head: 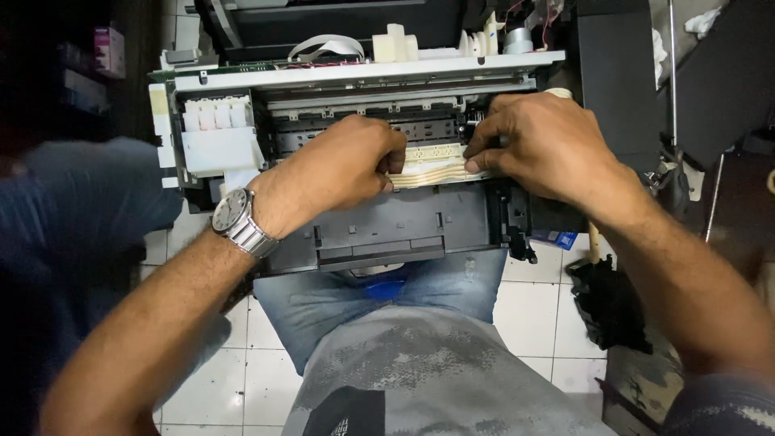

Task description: Repairing an inkjet printer by routing and connecting the internal ribbon cable to the carriage assembly.

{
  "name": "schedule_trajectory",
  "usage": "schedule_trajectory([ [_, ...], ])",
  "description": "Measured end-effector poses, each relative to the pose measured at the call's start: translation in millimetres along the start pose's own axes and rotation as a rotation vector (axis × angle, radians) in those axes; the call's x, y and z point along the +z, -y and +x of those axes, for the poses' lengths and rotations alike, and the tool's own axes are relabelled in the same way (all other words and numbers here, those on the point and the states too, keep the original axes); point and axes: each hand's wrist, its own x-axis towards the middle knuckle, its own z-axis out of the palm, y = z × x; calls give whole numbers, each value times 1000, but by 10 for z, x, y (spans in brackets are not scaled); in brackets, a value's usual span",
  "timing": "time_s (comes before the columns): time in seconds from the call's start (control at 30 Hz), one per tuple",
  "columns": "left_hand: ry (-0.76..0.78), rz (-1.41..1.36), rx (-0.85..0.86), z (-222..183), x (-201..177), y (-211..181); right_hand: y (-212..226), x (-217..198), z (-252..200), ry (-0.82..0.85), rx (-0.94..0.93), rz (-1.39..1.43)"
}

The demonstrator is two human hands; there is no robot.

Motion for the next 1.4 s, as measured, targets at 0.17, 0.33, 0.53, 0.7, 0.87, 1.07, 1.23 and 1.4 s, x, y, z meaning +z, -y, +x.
schedule_trajectory([
  [0.17,-41,17,55,37,58,60,84,-64,30,44,33,-76],
  [0.33,-19,25,25,21,21,19,144,-64,41,23,54,-137],
  [0.53,26,30,-34,-4,-61,-57,196,-98,120,27,15,-206],
  [0.7,13,-6,-38,-10,-49,-33,247,-116,169,124,33,-329],
  [0.87,-13,15,-18,38,12,50,300,-186,104,105,-64,-325],
  [1.07,23,-30,-30,11,-118,-17,218,-200,73,234,-247,-49],
  [1.23,64,-28,-81,-5,-204,-95,260,-38,113,133,-301,82],
  [1.4,84,-2,-117,25,-169,-5,422,-33,101,169,-162,111],
])
